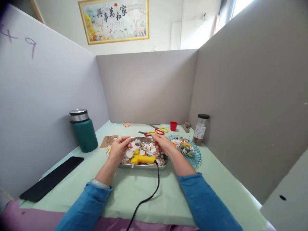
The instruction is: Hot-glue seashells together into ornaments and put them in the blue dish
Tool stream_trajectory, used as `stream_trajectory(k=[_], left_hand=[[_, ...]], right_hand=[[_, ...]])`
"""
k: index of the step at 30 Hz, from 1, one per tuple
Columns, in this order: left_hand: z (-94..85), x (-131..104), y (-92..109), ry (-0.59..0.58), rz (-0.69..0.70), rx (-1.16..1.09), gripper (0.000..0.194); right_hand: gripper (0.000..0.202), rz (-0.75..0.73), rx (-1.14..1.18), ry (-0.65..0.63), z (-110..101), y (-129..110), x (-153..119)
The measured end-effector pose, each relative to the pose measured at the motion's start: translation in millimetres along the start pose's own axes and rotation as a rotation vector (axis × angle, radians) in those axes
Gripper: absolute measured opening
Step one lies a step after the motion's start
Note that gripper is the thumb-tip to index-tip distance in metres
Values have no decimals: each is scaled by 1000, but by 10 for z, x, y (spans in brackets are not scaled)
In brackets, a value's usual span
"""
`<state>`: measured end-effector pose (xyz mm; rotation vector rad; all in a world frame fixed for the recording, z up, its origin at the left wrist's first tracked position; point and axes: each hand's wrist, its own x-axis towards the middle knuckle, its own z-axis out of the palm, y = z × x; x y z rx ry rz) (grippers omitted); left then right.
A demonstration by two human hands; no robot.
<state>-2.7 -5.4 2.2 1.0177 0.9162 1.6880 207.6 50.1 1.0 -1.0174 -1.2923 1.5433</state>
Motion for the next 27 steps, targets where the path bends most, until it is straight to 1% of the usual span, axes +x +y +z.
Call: stream_trajectory(k=[2, 5, 9, 11, 13, 15, 19, 27], left_hand=[[5, 2, -11, -22, -2, 15, 34], [22, -5, -27, -63, -9, 45, 32], [44, -20, -48, -89, -13, 77, 31], [45, -22, -59, -98, -8, 81, 30], [41, -19, -69, -104, -4, 79, 30], [35, -17, -74, -112, 3, 73, 31], [35, -26, -64, -135, 13, 71, 30], [49, -61, -28, -156, 9, 84, 31]], right_hand=[[20, 43, 112, -79, 39, -30, -33], [9, 62, 218, -190, 109, -89, -106], [11, 65, 296, -302, 190, -112, -178], [11, 60, 333, -335, 215, -99, -196], [10, 61, 360, -330, 230, -83, -207], [10, 63, 380, -299, 237, -74, -217], [15, 41, 417, -252, 228, -60, -211], [17, 17, 394, -181, 200, 8, -128]])
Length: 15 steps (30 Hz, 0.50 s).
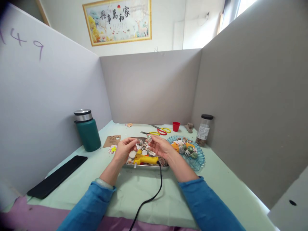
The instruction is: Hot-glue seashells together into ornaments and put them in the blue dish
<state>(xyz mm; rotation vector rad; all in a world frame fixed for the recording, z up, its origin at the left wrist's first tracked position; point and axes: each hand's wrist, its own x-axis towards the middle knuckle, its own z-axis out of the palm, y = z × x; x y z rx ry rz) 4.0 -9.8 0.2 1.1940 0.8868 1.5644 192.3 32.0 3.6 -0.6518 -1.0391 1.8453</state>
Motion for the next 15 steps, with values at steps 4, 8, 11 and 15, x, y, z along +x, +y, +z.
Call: stream_trajectory(k=[4, 8, 11, 15], left_hand=[[1, -3, -8, -37, -4, 20, 29], [1, 2, -14, -29, -15, 27, 30], [3, 1, -9, -29, -27, 29, 31], [-1, -1, -14, -32, -32, 31, 32]], right_hand=[[22, -16, 7, -45, 59, 53, -18], [29, -112, -48, -80, 138, 100, -42], [33, -192, -112, -48, 178, 127, -48], [36, -281, -153, -31, 206, 151, -52]])
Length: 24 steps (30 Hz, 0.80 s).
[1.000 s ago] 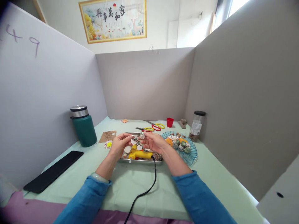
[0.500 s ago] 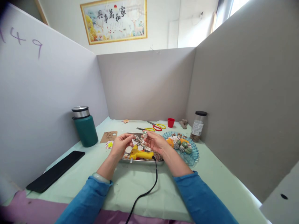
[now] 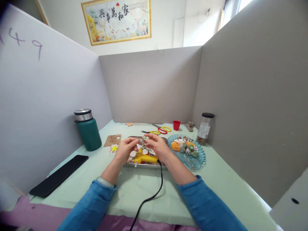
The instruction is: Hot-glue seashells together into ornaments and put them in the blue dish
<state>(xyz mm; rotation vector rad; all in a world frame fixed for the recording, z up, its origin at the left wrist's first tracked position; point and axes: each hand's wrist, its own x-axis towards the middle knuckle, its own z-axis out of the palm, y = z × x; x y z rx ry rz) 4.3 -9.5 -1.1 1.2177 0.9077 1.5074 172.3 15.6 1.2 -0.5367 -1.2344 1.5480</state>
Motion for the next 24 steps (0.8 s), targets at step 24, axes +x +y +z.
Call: stream_trajectory(k=[24], left_hand=[[-7, -10, 1, 10, 18, 132, 27]], right_hand=[[32, 52, -55, 10, 50, -32, -44]])
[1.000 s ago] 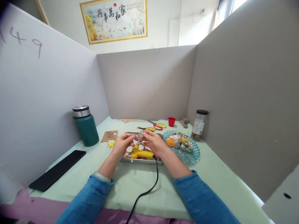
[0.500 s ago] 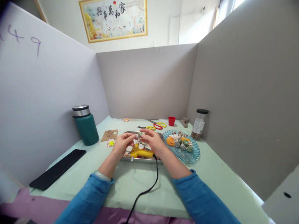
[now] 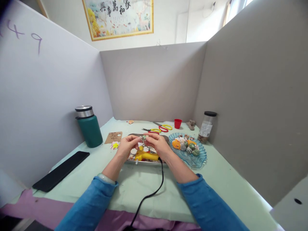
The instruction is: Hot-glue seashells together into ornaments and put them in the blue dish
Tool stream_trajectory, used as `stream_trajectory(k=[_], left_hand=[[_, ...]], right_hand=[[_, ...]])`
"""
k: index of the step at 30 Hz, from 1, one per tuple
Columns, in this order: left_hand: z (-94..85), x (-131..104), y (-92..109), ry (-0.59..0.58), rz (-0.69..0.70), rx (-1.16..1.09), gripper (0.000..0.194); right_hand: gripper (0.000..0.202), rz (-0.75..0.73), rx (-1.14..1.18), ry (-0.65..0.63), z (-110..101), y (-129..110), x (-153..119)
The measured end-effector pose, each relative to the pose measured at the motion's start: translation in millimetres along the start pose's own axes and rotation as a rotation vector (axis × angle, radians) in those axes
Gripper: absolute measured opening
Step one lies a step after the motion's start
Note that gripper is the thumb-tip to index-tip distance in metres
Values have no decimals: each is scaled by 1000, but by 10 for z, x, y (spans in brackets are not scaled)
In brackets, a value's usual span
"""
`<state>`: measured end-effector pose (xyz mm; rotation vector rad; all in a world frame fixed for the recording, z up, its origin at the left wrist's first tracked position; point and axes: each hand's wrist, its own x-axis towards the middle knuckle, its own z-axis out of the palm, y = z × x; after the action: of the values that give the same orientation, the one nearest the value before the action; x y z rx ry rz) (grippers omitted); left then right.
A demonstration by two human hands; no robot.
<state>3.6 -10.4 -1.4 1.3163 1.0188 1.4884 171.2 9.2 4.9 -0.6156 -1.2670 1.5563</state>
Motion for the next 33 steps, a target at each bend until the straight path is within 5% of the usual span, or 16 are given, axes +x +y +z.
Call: stream_trajectory(k=[33], left_hand=[[8, 18, -58, 15, -16, 24, 29]], right_hand=[[35, -32, -149, 35, -44, 88, 30]])
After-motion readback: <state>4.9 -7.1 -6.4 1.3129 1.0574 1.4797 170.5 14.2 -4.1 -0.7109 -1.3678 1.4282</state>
